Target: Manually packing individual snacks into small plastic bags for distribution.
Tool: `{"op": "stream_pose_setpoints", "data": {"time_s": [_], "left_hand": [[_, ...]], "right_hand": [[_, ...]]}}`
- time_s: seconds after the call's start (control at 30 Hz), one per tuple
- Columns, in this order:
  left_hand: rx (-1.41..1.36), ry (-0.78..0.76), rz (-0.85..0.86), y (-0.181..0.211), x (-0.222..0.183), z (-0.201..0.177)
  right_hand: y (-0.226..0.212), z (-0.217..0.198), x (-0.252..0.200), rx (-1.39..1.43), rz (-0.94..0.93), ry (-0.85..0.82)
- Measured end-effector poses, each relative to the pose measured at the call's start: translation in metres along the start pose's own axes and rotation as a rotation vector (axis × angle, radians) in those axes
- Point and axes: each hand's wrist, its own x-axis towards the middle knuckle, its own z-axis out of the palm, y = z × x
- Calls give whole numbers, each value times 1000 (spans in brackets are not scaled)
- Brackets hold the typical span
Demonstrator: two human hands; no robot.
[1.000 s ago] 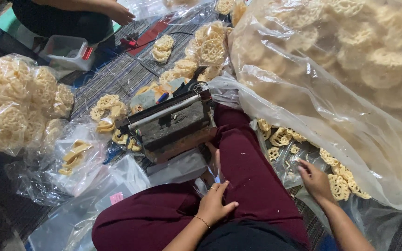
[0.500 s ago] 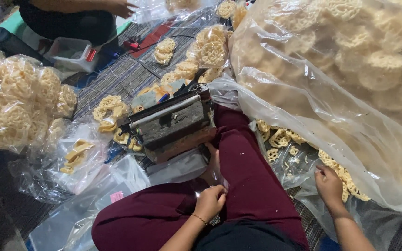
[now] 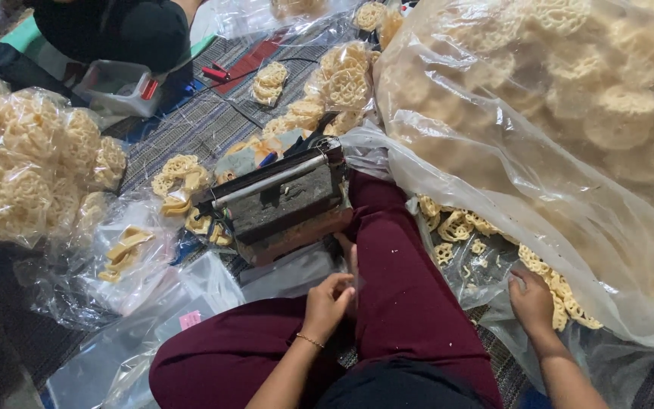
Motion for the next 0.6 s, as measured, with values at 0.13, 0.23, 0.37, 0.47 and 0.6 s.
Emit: {"op": "stream_pose_setpoints", "data": {"time_s": [0.13, 0.23, 0.37, 0.47, 0.6], "left_hand": [[-20, 57, 82, 11, 6, -16], [-41, 79, 103, 28, 2, -23], [-43, -7, 162, 50, -7, -22], [-53, -72, 213, 59, -17, -23], [-107, -72, 210, 60, -23, -22]], "right_hand": [[-25, 0, 5, 30, -67, 6], [-58, 4, 5, 65, -246, -4], [-153, -27, 2, 236, -261, -122], [-180, -33, 1, 289, -287, -191], [-190, -34, 0, 292, -428, -131]]}}
